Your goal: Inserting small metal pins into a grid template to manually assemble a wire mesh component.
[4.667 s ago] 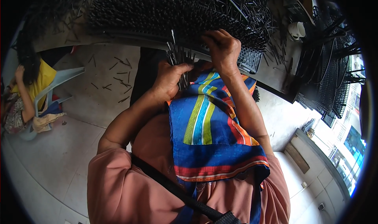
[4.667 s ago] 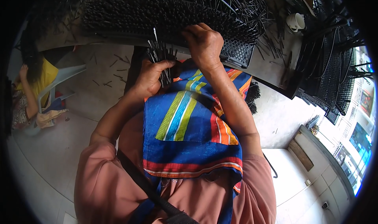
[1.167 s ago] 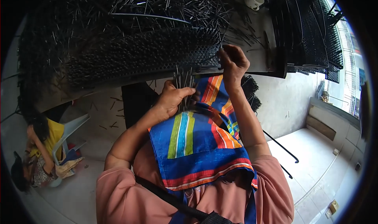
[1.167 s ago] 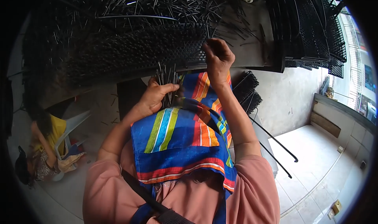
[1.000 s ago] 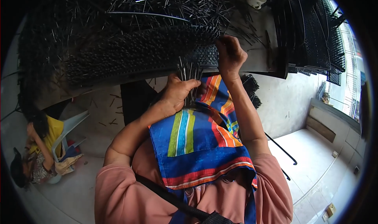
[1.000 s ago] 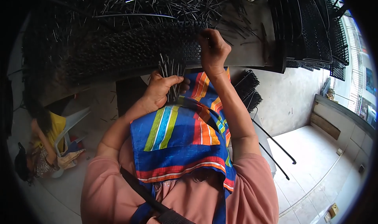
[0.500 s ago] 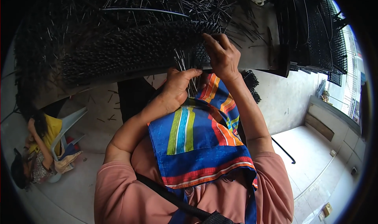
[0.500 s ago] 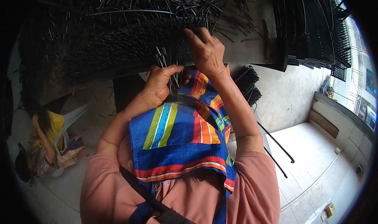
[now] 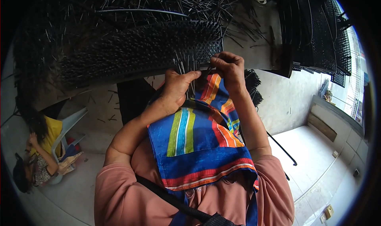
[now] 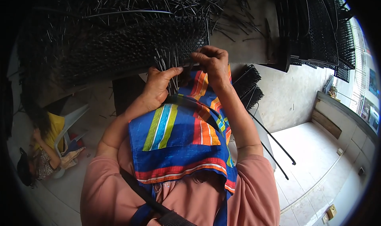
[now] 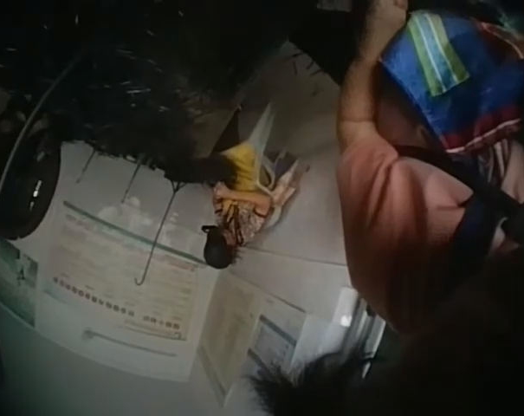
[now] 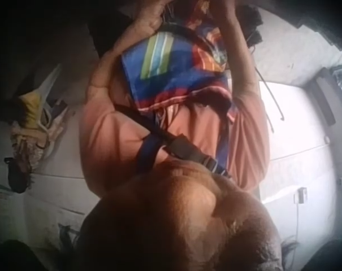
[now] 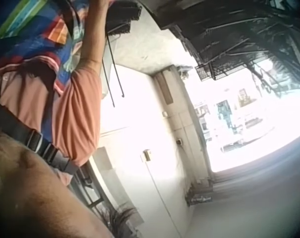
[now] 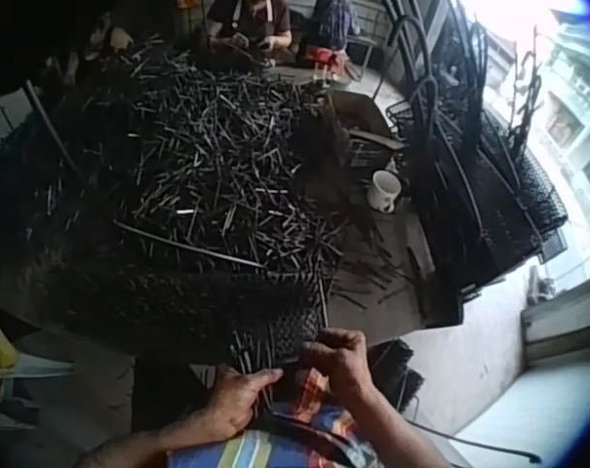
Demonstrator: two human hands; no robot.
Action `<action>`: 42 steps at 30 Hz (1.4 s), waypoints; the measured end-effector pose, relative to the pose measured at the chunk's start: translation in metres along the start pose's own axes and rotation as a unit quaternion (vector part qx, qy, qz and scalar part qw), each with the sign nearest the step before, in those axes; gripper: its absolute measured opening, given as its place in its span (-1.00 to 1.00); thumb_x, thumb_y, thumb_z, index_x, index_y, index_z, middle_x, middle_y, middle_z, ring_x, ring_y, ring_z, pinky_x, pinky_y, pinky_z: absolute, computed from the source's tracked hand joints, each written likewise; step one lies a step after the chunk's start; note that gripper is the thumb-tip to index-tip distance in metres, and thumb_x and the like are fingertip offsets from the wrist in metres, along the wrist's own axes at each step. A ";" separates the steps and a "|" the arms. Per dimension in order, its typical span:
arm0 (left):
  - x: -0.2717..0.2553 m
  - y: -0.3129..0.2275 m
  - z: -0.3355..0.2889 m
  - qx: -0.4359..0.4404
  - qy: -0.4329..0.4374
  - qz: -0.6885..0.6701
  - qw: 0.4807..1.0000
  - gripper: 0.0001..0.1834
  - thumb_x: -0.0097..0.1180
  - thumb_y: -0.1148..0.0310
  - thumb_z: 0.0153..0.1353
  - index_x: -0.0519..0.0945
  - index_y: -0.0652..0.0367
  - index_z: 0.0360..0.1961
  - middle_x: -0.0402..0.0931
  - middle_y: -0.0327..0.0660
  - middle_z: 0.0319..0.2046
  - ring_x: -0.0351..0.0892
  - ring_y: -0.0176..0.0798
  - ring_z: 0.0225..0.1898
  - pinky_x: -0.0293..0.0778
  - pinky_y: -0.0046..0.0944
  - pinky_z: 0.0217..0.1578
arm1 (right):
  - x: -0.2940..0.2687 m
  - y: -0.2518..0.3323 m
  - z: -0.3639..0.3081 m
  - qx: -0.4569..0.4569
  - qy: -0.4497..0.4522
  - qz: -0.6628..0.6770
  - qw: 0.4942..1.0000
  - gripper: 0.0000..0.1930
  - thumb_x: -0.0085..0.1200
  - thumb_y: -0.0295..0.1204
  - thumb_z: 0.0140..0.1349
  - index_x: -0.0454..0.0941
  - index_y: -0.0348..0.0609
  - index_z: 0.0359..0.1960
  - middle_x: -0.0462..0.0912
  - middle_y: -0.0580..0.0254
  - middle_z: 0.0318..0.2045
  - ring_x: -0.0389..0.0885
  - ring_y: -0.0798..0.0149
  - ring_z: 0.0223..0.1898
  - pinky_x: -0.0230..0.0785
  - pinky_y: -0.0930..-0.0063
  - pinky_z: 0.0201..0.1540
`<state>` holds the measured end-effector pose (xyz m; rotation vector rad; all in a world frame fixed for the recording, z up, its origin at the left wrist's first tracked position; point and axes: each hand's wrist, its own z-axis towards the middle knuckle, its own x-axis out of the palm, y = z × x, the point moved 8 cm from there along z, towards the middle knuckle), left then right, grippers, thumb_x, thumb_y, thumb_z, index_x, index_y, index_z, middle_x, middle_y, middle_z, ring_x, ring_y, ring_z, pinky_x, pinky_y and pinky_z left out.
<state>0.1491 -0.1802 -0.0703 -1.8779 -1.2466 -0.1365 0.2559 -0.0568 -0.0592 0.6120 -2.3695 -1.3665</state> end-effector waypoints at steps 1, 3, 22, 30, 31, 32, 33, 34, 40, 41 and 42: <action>-0.002 0.001 0.001 0.001 -0.001 0.000 1.000 -0.77 0.10 0.74 -0.02 0.60 0.36 -0.28 0.62 -0.11 -0.33 0.65 -0.25 -0.35 0.61 -0.33 -0.30 | -0.005 0.018 -0.002 -0.082 -0.057 0.010 0.995 -0.96 0.20 -0.60 0.07 0.61 -0.28 -0.42 0.52 0.45 -0.62 0.29 0.63 -0.66 0.05 0.72 -0.62; -0.008 -0.001 0.003 0.034 -0.007 0.053 0.998 -0.83 0.11 0.66 0.06 0.58 0.31 -0.28 0.60 -0.12 -0.42 0.63 -0.21 -0.48 0.60 -0.23 -0.51 | -0.009 0.038 0.000 -0.151 -0.091 0.029 0.984 -0.94 0.21 -0.60 0.06 0.61 -0.28 -0.41 0.51 0.46 -0.61 0.28 0.63 -0.66 0.04 0.72 -0.61; 0.002 0.011 0.004 -0.054 -0.005 0.026 0.998 -0.90 0.08 0.69 -0.05 0.56 0.37 -0.45 0.57 -0.11 -0.55 0.58 -0.21 -0.62 0.53 -0.26 -0.59 | 0.013 0.071 0.017 -0.442 -0.094 -0.271 0.850 -0.87 0.27 -0.67 -0.08 0.62 -0.29 -0.45 0.56 0.31 -0.53 0.46 0.52 -0.55 0.28 0.68 -0.48; -0.001 0.016 0.005 -0.081 0.001 0.022 0.996 -0.91 0.11 0.64 0.03 0.57 0.34 -0.38 0.60 -0.09 -0.50 0.63 -0.18 -0.50 0.56 -0.24 -0.52 | 0.017 0.071 0.018 -0.433 -0.102 -0.308 0.841 -0.88 0.27 -0.64 -0.08 0.63 -0.26 -0.45 0.53 0.25 -0.57 0.49 0.46 -0.58 0.29 0.60 -0.52; 0.001 0.016 0.003 -0.082 0.002 0.022 0.996 -0.91 0.11 0.64 0.03 0.57 0.34 -0.38 0.60 -0.09 -0.50 0.63 -0.18 -0.50 0.56 -0.24 -0.52 | 0.021 0.075 0.017 -0.447 -0.093 -0.322 0.829 -0.87 0.28 -0.63 -0.09 0.64 -0.24 -0.44 0.52 0.24 -0.58 0.48 0.42 -0.59 0.29 0.58 -0.52; 0.002 0.014 0.002 -0.073 -0.001 0.016 0.997 -0.90 0.10 0.64 0.03 0.57 0.33 -0.37 0.60 -0.09 -0.49 0.63 -0.17 -0.50 0.56 -0.23 -0.52 | 0.024 0.078 0.016 -0.461 -0.084 -0.336 0.817 -0.85 0.28 -0.62 -0.10 0.64 -0.23 -0.43 0.51 0.23 -0.58 0.48 0.38 -0.61 0.30 0.56 -0.52; 0.003 0.012 0.002 -0.064 -0.004 0.011 0.998 -0.89 0.10 0.65 0.03 0.56 0.33 -0.36 0.59 -0.09 -0.48 0.63 -0.17 -0.50 0.57 -0.23 -0.52 | 0.024 0.078 0.015 -0.459 -0.085 -0.337 0.818 -0.85 0.28 -0.62 -0.10 0.64 -0.23 -0.43 0.51 0.23 -0.58 0.48 0.38 -0.61 0.30 0.56 -0.52; 0.001 0.013 0.003 -0.064 -0.005 0.011 0.998 -0.89 0.10 0.65 0.03 0.56 0.33 -0.36 0.59 -0.09 -0.48 0.63 -0.17 -0.50 0.57 -0.23 -0.52 | 0.030 0.080 0.013 -0.478 -0.062 -0.366 0.796 -0.85 0.28 -0.59 -0.09 0.64 -0.20 -0.42 0.51 0.22 -0.58 0.50 0.33 -0.60 0.32 0.54 -0.52; 0.002 0.013 0.004 -0.057 0.008 -0.018 0.998 -0.87 0.09 0.65 0.03 0.55 0.34 -0.33 0.59 -0.09 -0.47 0.64 -0.16 -0.48 0.57 -0.25 -0.48 | 0.036 0.085 0.016 -0.457 -0.078 -0.469 0.752 -0.87 0.28 -0.49 -0.04 0.66 -0.10 -0.39 0.54 0.22 -0.55 0.56 0.19 -0.57 0.36 0.45 -0.51; 0.003 0.012 0.003 -0.061 0.006 -0.017 0.998 -0.86 0.09 0.66 0.03 0.55 0.34 -0.33 0.60 -0.09 -0.46 0.64 -0.16 -0.48 0.57 -0.25 -0.48 | 0.036 0.083 0.019 -0.445 -0.084 -0.495 0.741 -0.87 0.28 -0.47 -0.04 0.66 -0.08 -0.39 0.55 0.22 -0.54 0.57 0.17 -0.56 0.37 0.44 -0.51; 0.003 0.012 0.003 -0.065 0.003 -0.015 0.998 -0.85 0.09 0.66 0.03 0.56 0.34 -0.32 0.60 -0.09 -0.45 0.64 -0.17 -0.48 0.57 -0.25 -0.47 | 0.034 0.083 0.018 -0.445 -0.085 -0.495 0.741 -0.87 0.28 -0.47 -0.04 0.66 -0.08 -0.39 0.55 0.22 -0.54 0.57 0.17 -0.56 0.37 0.44 -0.51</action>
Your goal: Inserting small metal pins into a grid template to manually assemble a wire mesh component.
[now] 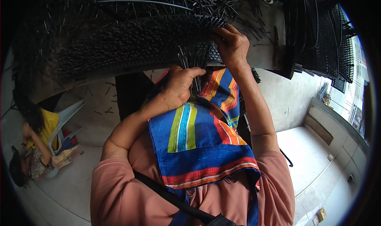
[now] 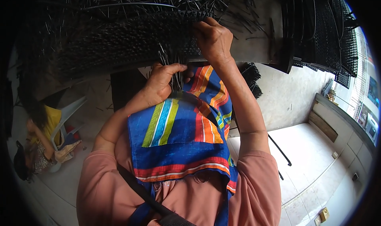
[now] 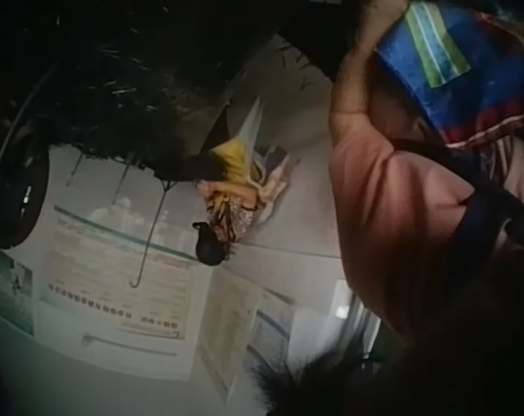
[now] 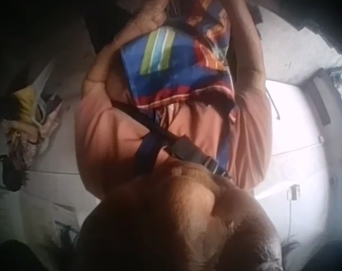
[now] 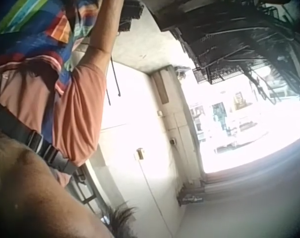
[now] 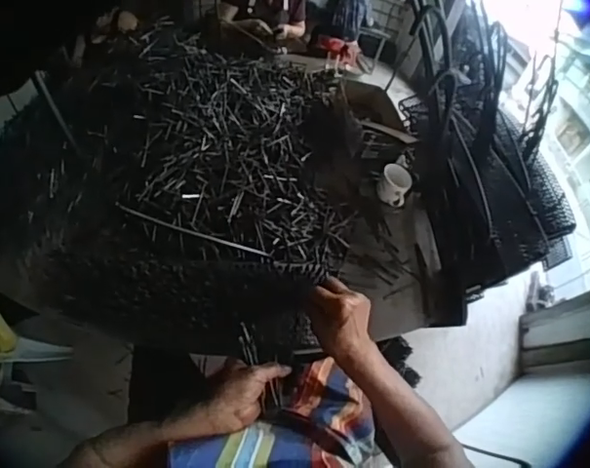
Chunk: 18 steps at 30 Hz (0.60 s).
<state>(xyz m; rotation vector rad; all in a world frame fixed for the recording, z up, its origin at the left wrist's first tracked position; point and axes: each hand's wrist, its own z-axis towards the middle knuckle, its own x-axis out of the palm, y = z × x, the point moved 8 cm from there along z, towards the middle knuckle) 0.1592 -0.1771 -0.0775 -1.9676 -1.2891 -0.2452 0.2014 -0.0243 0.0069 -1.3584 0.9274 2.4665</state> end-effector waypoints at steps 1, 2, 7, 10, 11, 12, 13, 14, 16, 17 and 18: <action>-0.002 0.000 0.001 0.001 0.000 0.000 1.000 -0.85 0.09 0.66 0.03 0.56 0.34 -0.32 0.60 -0.09 -0.45 0.64 -0.17 -0.48 0.57 -0.25 -0.47 | -0.004 0.003 -0.002 -0.010 -0.017 0.025 1.000 -0.88 0.27 -0.48 -0.02 0.66 -0.12 -0.39 0.55 0.23 -0.55 0.57 0.23 -0.58 0.37 0.45 -0.51; -0.004 0.004 0.003 -0.010 0.004 0.011 1.000 -0.83 0.09 0.66 0.02 0.56 0.34 -0.30 0.60 -0.09 -0.44 0.64 -0.17 -0.48 0.56 -0.25 -0.48 | -0.007 0.006 -0.004 -0.019 -0.033 0.049 0.998 -0.88 0.27 -0.48 0.00 0.65 -0.15 -0.39 0.55 0.25 -0.57 0.56 0.28 -0.60 0.36 0.46 -0.51; 0.010 -0.008 -0.003 0.016 0.040 0.027 0.999 -0.77 0.10 0.67 0.01 0.56 0.33 -0.25 0.61 -0.09 -0.43 0.64 -0.17 -0.46 0.59 -0.24 -0.45 | 0.023 -0.027 -0.044 0.326 0.144 0.337 0.871 -0.92 0.25 -0.50 0.05 0.60 -0.23 -0.45 0.53 0.38 -0.59 0.53 0.49 -0.58 0.33 0.59 -0.54; 0.017 -0.004 -0.007 -0.026 0.054 0.070 0.996 -0.73 0.11 0.69 -0.01 0.56 0.32 -0.22 0.61 -0.10 -0.41 0.64 -0.17 -0.44 0.61 -0.20 -0.43 | 0.042 -0.032 -0.071 0.425 0.208 0.459 0.752 -0.91 0.25 -0.55 0.03 0.55 -0.19 -0.49 0.51 0.43 -0.60 0.48 0.55 -0.59 0.28 0.69 -0.57; 0.019 -0.006 -0.007 -0.002 0.052 0.043 0.998 -0.72 0.09 0.72 -0.04 0.56 0.35 -0.23 0.61 -0.09 -0.39 0.64 -0.20 -0.41 0.61 -0.23 -0.40 | 0.038 -0.029 -0.070 0.425 0.192 0.490 0.736 -0.91 0.25 -0.55 0.03 0.56 -0.21 -0.48 0.51 0.42 -0.60 0.45 0.55 -0.60 0.26 0.69 -0.57; 0.019 -0.009 -0.007 0.022 0.049 0.017 0.998 -0.70 0.07 0.76 -0.06 0.56 0.38 -0.23 0.61 -0.09 -0.36 0.64 -0.22 -0.38 0.61 -0.26 -0.36 | 0.036 -0.027 -0.069 0.424 0.176 0.520 0.720 -0.91 0.25 -0.56 0.03 0.56 -0.23 -0.46 0.50 0.42 -0.60 0.42 0.56 -0.61 0.24 0.69 -0.57; 0.019 -0.008 -0.006 0.022 0.051 0.019 0.998 -0.70 0.07 0.76 -0.06 0.56 0.38 -0.23 0.61 -0.09 -0.36 0.64 -0.22 -0.38 0.61 -0.26 -0.36 | 0.034 -0.031 -0.070 0.423 0.173 0.521 0.721 -0.91 0.25 -0.56 0.03 0.56 -0.23 -0.46 0.50 0.42 -0.60 0.42 0.56 -0.61 0.24 0.69 -0.57; 0.009 -0.007 -0.004 0.024 -0.006 0.041 0.999 -0.74 0.09 0.72 -0.04 0.54 0.37 -0.25 0.61 -0.06 -0.40 0.64 -0.17 -0.43 0.61 -0.22 -0.42 | 0.028 -0.040 -0.067 0.417 0.126 0.510 0.741 -0.91 0.24 -0.57 0.04 0.57 -0.25 -0.43 0.51 0.41 -0.60 0.41 0.56 -0.61 0.22 0.69 -0.57; -0.007 -0.004 0.000 0.029 -0.065 0.063 0.995 -0.77 0.11 0.69 -0.03 0.53 0.37 -0.27 0.60 -0.03 -0.45 0.64 -0.12 -0.48 0.61 -0.19 -0.48 | 0.022 -0.048 -0.062 0.408 0.081 0.500 0.760 -0.91 0.24 -0.58 0.04 0.58 -0.27 -0.41 0.51 0.40 -0.60 0.40 0.55 -0.62 0.21 0.69 -0.56; -0.012 0.003 0.004 -0.001 -0.054 0.065 0.996 -0.81 0.11 0.68 -0.02 0.52 0.37 -0.30 0.59 -0.01 -0.47 0.64 -0.11 -0.49 0.60 -0.19 -0.49 | 0.011 -0.050 -0.054 0.373 0.015 0.494 0.785 -0.91 0.22 -0.60 0.05 0.59 -0.29 -0.39 0.52 0.38 -0.59 0.41 0.55 -0.60 0.21 0.69 -0.56; -0.015 0.010 0.006 -0.031 -0.044 0.066 0.996 -0.84 0.11 0.67 -0.01 0.52 0.38 -0.34 0.59 0.01 -0.49 0.64 -0.09 -0.49 0.59 -0.19 -0.49 | 0.000 -0.052 -0.047 0.336 -0.050 0.487 0.805 -0.91 0.21 -0.62 0.05 0.59 -0.32 -0.38 0.53 0.36 -0.57 0.41 0.55 -0.59 0.21 0.69 -0.55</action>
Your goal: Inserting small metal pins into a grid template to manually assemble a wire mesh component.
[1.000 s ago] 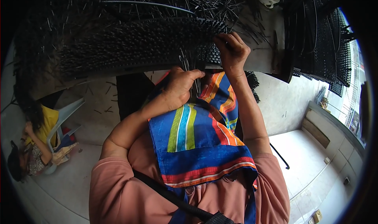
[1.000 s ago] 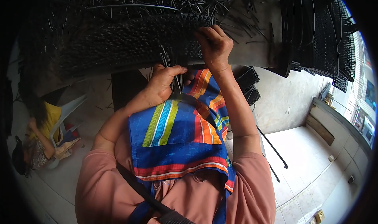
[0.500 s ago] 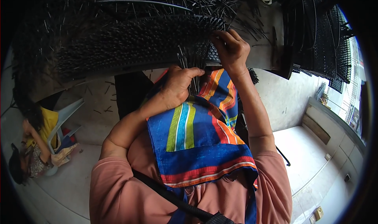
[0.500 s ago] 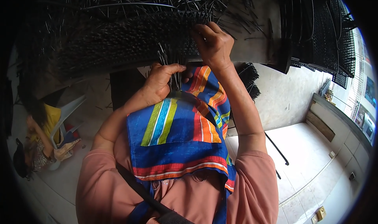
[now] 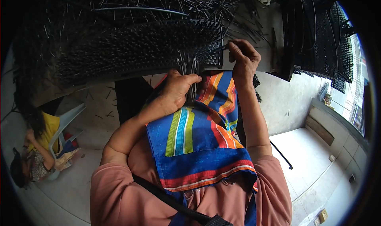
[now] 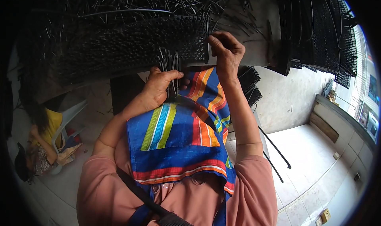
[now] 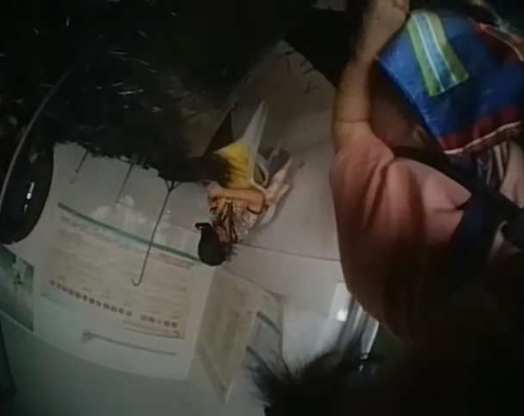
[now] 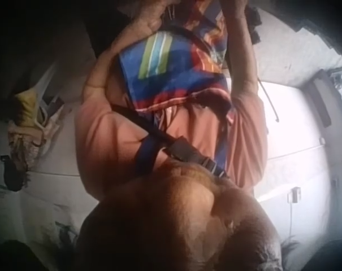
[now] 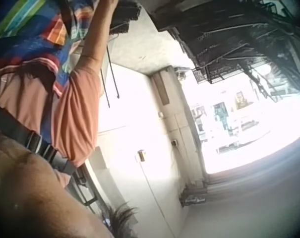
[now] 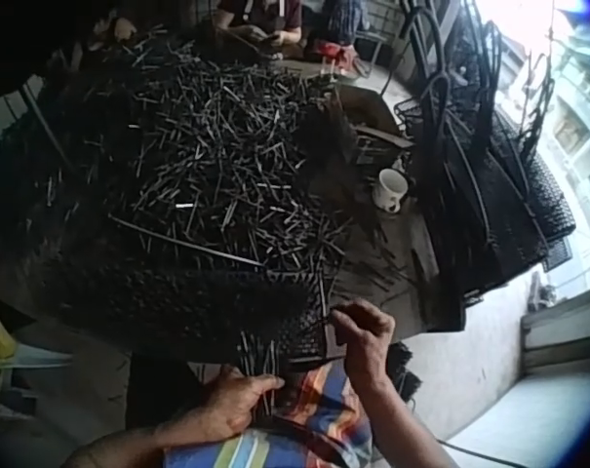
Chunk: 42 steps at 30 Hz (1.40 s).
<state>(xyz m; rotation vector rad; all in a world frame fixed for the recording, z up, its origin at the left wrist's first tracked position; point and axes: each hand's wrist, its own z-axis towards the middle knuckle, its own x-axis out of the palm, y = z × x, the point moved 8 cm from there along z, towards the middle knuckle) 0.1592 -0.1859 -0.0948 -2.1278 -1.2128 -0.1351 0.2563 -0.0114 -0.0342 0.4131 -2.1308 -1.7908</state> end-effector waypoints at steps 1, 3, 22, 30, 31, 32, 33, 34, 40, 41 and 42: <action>0.003 -0.002 -0.002 0.000 0.001 0.001 1.000 -0.84 0.11 0.67 -0.01 0.52 0.38 -0.34 0.59 0.01 -0.49 0.64 -0.09 -0.49 0.59 -0.19 -0.49 | -0.007 0.011 0.002 -0.069 -0.040 0.007 0.997 -0.91 0.19 -0.65 0.06 0.59 -0.35 -0.37 0.54 0.34 -0.55 0.42 0.55 -0.58 0.20 0.69 -0.55; 0.016 -0.009 -0.007 0.015 0.047 0.018 0.999 -0.88 0.10 0.64 0.01 0.53 0.38 -0.37 0.59 0.02 -0.51 0.64 -0.10 -0.49 0.58 -0.19 -0.51 | -0.008 0.014 0.007 -0.149 -0.037 -0.050 0.987 -0.91 0.19 -0.66 0.05 0.59 -0.35 -0.38 0.56 0.33 -0.52 0.42 0.55 -0.57 0.21 0.70 -0.55; 0.010 -0.003 -0.002 0.040 0.043 0.001 0.998 -0.92 0.09 0.63 0.07 0.58 0.41 -0.39 0.61 -0.02 -0.47 0.64 -0.15 -0.49 0.56 -0.25 -0.54 | 0.003 0.030 0.007 -0.243 -0.043 -0.202 0.948 -0.92 0.24 -0.64 0.03 0.61 -0.31 -0.42 0.58 0.39 -0.49 0.45 0.58 -0.57 0.25 0.71 -0.58; 0.010 -0.004 -0.008 0.027 0.067 0.001 0.997 -0.93 0.11 0.61 0.07 0.61 0.43 -0.44 0.62 -0.02 -0.47 0.63 -0.18 -0.47 0.54 -0.27 -0.49 | 0.012 0.014 0.005 -0.214 -0.022 -0.301 0.929 -0.90 0.24 -0.66 0.00 0.62 -0.32 -0.40 0.59 0.34 -0.50 0.45 0.57 -0.54 0.29 0.69 -0.48; 0.010 -0.003 -0.008 0.027 0.067 0.000 0.997 -0.93 0.11 0.61 0.07 0.61 0.43 -0.44 0.62 -0.02 -0.47 0.63 -0.18 -0.47 0.54 -0.27 -0.49 | 0.010 0.015 0.002 -0.221 -0.041 -0.298 0.928 -0.89 0.24 -0.67 -0.01 0.62 -0.32 -0.40 0.59 0.34 -0.51 0.45 0.56 -0.52 0.31 0.67 -0.46; 0.010 -0.003 -0.007 0.027 0.061 -0.014 0.998 -0.93 0.11 0.61 0.07 0.61 0.43 -0.43 0.62 -0.02 -0.46 0.64 -0.18 -0.46 0.55 -0.27 -0.48 | 0.011 0.014 0.002 -0.221 -0.040 -0.298 0.928 -0.89 0.24 -0.67 -0.01 0.62 -0.32 -0.40 0.59 0.34 -0.51 0.45 0.56 -0.52 0.31 0.67 -0.46; 0.009 -0.002 -0.007 0.028 0.056 -0.027 0.998 -0.92 0.11 0.62 0.06 0.61 0.42 -0.42 0.62 -0.03 -0.46 0.64 -0.18 -0.46 0.55 -0.27 -0.47 | 0.011 0.016 0.000 -0.247 -0.041 -0.279 0.927 -0.89 0.23 -0.67 -0.01 0.63 -0.31 -0.40 0.59 0.32 -0.51 0.47 0.55 -0.51 0.33 0.66 -0.44; 0.009 -0.001 -0.006 0.027 0.056 -0.027 0.998 -0.92 0.11 0.62 0.06 0.61 0.42 -0.42 0.62 -0.03 -0.46 0.64 -0.18 -0.46 0.55 -0.27 -0.47 | 0.012 0.020 -0.002 -0.272 -0.042 -0.260 0.925 -0.89 0.22 -0.66 0.00 0.63 -0.30 -0.40 0.60 0.31 -0.52 0.49 0.54 -0.49 0.34 0.64 -0.42; 0.015 -0.013 -0.010 0.050 0.067 -0.038 0.996 -0.93 0.13 0.63 0.05 0.62 0.39 -0.41 0.63 -0.04 -0.45 0.65 -0.17 -0.45 0.56 -0.26 -0.47 | 0.017 0.027 0.007 -0.258 -0.030 -0.351 0.899 -0.88 0.20 -0.65 0.01 0.64 -0.29 -0.37 0.60 0.19 -0.52 0.54 0.50 -0.49 0.36 0.63 -0.41; 0.016 -0.012 -0.011 0.038 0.073 -0.044 0.996 -0.93 0.13 0.63 0.05 0.62 0.39 -0.41 0.63 -0.04 -0.45 0.65 -0.17 -0.45 0.56 -0.25 -0.46 | 0.015 0.027 0.007 -0.258 -0.031 -0.352 0.899 -0.88 0.20 -0.65 0.01 0.64 -0.29 -0.37 0.60 0.19 -0.52 0.54 0.50 -0.49 0.36 0.63 -0.41; 0.017 -0.011 -0.011 0.025 0.079 -0.050 0.995 -0.93 0.13 0.64 0.05 0.62 0.38 -0.42 0.63 -0.04 -0.45 0.65 -0.16 -0.45 0.57 -0.25 -0.46 | 0.015 0.026 0.007 -0.251 -0.029 -0.379 0.890 -0.89 0.20 -0.62 0.01 0.64 -0.28 -0.37 0.60 0.18 -0.52 0.54 0.50 -0.49 0.36 0.62 -0.42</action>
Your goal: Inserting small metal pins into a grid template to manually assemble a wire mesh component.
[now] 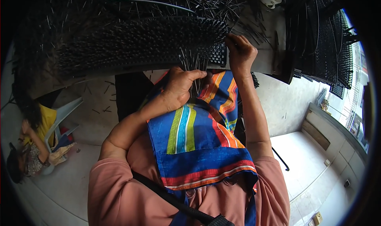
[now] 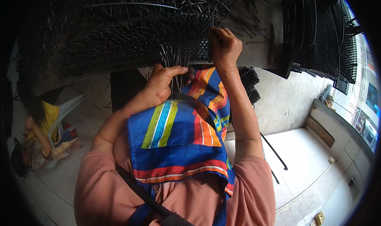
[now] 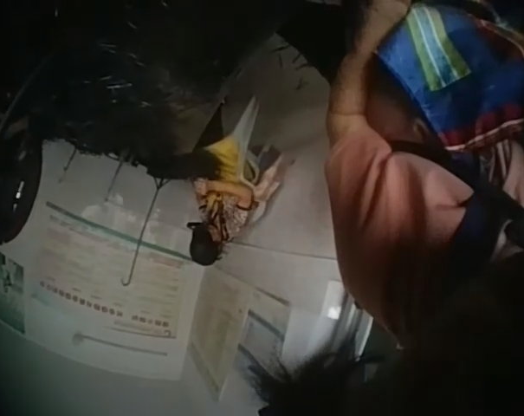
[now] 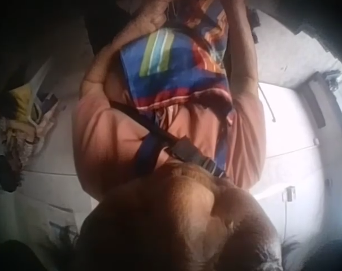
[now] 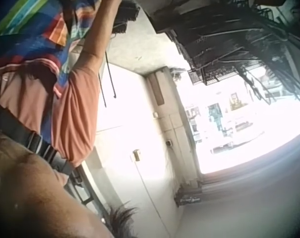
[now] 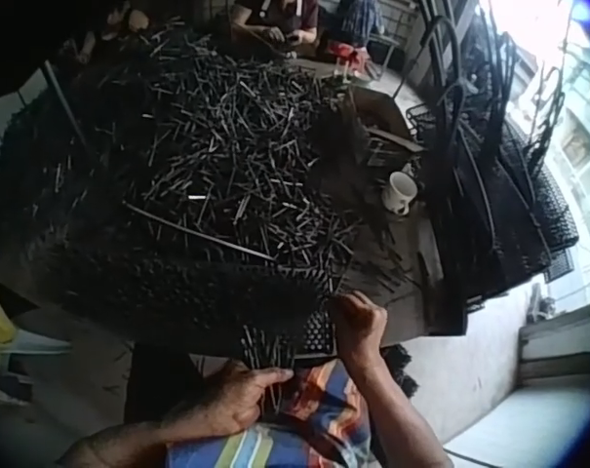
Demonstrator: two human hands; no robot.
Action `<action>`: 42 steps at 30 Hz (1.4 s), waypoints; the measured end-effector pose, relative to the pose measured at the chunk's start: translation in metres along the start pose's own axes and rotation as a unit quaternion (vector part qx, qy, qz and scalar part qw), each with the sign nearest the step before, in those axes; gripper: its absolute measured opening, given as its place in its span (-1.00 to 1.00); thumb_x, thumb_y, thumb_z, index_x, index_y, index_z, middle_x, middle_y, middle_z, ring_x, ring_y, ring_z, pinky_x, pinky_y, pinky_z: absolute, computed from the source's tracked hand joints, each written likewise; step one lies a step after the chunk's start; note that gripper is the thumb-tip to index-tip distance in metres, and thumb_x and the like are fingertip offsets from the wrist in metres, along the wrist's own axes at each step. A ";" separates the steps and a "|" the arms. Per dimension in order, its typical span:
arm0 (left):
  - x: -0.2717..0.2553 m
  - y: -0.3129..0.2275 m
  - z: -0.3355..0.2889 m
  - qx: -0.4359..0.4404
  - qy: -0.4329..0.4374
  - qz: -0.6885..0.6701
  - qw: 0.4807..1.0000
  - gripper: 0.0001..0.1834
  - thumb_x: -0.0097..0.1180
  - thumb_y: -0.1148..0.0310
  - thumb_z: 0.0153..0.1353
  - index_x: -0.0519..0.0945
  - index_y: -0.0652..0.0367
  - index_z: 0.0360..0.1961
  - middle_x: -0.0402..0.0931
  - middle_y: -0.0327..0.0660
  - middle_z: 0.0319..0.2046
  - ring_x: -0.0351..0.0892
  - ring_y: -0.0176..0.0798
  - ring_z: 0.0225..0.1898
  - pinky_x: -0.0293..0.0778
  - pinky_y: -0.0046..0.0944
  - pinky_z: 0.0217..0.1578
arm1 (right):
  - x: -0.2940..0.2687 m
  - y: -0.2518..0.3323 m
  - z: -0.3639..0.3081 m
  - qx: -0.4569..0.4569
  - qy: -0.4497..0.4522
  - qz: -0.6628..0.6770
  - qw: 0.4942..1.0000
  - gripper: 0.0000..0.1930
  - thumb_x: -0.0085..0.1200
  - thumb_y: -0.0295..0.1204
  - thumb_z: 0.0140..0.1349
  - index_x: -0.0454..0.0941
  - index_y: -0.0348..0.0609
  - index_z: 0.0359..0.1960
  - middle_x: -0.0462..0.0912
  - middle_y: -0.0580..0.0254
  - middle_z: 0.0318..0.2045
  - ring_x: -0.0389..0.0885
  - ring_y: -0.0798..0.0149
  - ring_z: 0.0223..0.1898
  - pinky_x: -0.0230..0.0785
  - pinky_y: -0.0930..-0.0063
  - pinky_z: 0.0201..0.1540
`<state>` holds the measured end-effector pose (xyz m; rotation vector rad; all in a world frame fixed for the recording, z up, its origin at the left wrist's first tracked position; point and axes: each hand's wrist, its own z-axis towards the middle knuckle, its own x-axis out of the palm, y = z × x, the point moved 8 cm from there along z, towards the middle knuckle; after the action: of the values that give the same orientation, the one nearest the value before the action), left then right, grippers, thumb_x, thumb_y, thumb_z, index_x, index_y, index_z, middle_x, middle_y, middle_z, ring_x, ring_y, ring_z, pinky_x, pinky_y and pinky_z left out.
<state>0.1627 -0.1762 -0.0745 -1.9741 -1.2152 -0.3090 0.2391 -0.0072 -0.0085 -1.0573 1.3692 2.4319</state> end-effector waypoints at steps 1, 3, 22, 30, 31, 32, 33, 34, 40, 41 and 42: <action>-0.001 0.000 0.000 0.000 0.000 0.000 1.000 -0.93 0.13 0.64 0.05 0.62 0.38 -0.42 0.63 -0.04 -0.45 0.65 -0.16 -0.45 0.57 -0.25 -0.46 | 0.002 0.000 0.000 0.002 0.012 -0.025 1.000 -0.89 0.20 -0.60 0.02 0.64 -0.27 -0.37 0.60 0.18 -0.52 0.54 0.50 -0.49 0.36 0.61 -0.42; -0.001 -0.001 0.000 0.007 0.009 -0.001 1.000 -0.89 0.12 0.65 0.05 0.61 0.37 -0.36 0.63 -0.05 -0.44 0.65 -0.16 -0.45 0.58 -0.24 -0.45 | 0.000 0.007 -0.006 -0.012 0.018 -0.036 0.999 -0.88 0.21 -0.56 0.03 0.64 -0.28 -0.36 0.60 0.20 -0.52 0.54 0.50 -0.49 0.36 0.59 -0.42; -0.025 0.004 0.002 0.054 -0.073 0.029 0.995 -0.81 0.08 0.66 0.04 0.54 0.30 -0.28 0.60 -0.10 -0.41 0.62 -0.20 -0.46 0.56 -0.27 -0.48 | 0.006 -0.001 -0.017 0.190 -0.041 0.367 0.910 -0.92 0.23 -0.61 0.05 0.61 -0.29 -0.39 0.49 0.46 -0.61 0.31 0.61 -0.62 0.11 0.72 -0.56; -0.023 -0.005 -0.003 0.060 -0.058 0.057 0.995 -0.88 0.06 0.60 0.09 0.57 0.27 -0.33 0.60 -0.12 -0.48 0.61 -0.21 -0.51 0.48 -0.32 -0.56 | 0.013 0.006 -0.016 0.121 -0.069 0.309 0.941 -0.93 0.22 -0.68 0.02 0.61 -0.31 -0.44 0.52 0.43 -0.52 0.39 0.60 -0.46 0.23 0.75 -0.38; -0.023 -0.006 -0.004 0.059 -0.058 0.056 0.995 -0.88 0.06 0.60 0.09 0.57 0.27 -0.33 0.60 -0.12 -0.48 0.61 -0.21 -0.51 0.48 -0.32 -0.56 | 0.011 0.005 -0.016 0.121 -0.068 0.309 0.941 -0.93 0.22 -0.68 0.02 0.61 -0.31 -0.44 0.52 0.43 -0.52 0.39 0.60 -0.46 0.23 0.75 -0.38; -0.024 -0.004 -0.004 0.038 -0.066 0.054 0.996 -0.88 0.07 0.59 0.09 0.57 0.27 -0.31 0.60 -0.11 -0.47 0.61 -0.21 -0.51 0.48 -0.32 -0.56 | 0.007 0.009 -0.014 0.088 -0.062 0.294 0.950 -0.92 0.22 -0.68 0.01 0.61 -0.32 -0.44 0.53 0.42 -0.51 0.40 0.60 -0.46 0.23 0.75 -0.38; -0.024 -0.002 -0.005 0.018 -0.073 0.051 0.996 -0.87 0.08 0.59 0.10 0.57 0.28 -0.30 0.60 -0.11 -0.47 0.61 -0.21 -0.50 0.47 -0.31 -0.56 | 0.005 0.014 -0.013 0.056 -0.055 0.279 0.957 -0.92 0.22 -0.69 0.00 0.61 -0.33 -0.44 0.54 0.40 -0.50 0.42 0.60 -0.46 0.24 0.75 -0.38; -0.023 -0.004 -0.006 0.017 -0.074 0.051 0.996 -0.87 0.08 0.59 0.10 0.57 0.28 -0.30 0.60 -0.11 -0.47 0.61 -0.21 -0.50 0.47 -0.31 -0.56 | 0.006 0.014 -0.013 0.056 -0.054 0.279 0.957 -0.92 0.22 -0.69 0.00 0.61 -0.33 -0.44 0.54 0.40 -0.50 0.42 0.60 -0.46 0.24 0.75 -0.38; -0.015 -0.004 -0.008 0.029 -0.053 0.028 0.998 -0.87 0.09 0.59 0.10 0.58 0.28 -0.30 0.61 -0.10 -0.47 0.61 -0.20 -0.50 0.48 -0.30 -0.53 | 0.008 0.021 -0.005 0.022 -0.033 0.215 0.976 -0.91 0.22 -0.70 -0.02 0.60 -0.33 -0.44 0.55 0.37 -0.50 0.45 0.57 -0.47 0.27 0.72 -0.39; -0.017 -0.004 -0.008 0.032 -0.055 0.020 0.998 -0.87 0.09 0.60 0.10 0.57 0.28 -0.29 0.61 -0.09 -0.46 0.62 -0.20 -0.49 0.48 -0.29 -0.53 | 0.007 0.026 -0.004 0.009 -0.027 0.200 0.979 -0.90 0.22 -0.70 -0.02 0.60 -0.33 -0.44 0.55 0.37 -0.51 0.45 0.57 -0.47 0.27 0.72 -0.40; -0.018 -0.003 -0.008 0.034 -0.057 0.011 0.998 -0.87 0.09 0.60 0.10 0.57 0.29 -0.29 0.61 -0.08 -0.45 0.62 -0.20 -0.49 0.48 -0.29 -0.53 | 0.008 0.030 -0.003 -0.004 -0.020 0.185 0.983 -0.90 0.23 -0.70 -0.03 0.61 -0.33 -0.44 0.55 0.37 -0.51 0.45 0.56 -0.47 0.28 0.71 -0.41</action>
<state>0.1527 -0.1930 -0.0772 -1.9674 -1.2568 -0.1433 0.2212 -0.0279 0.0063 -0.8087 1.6726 2.6936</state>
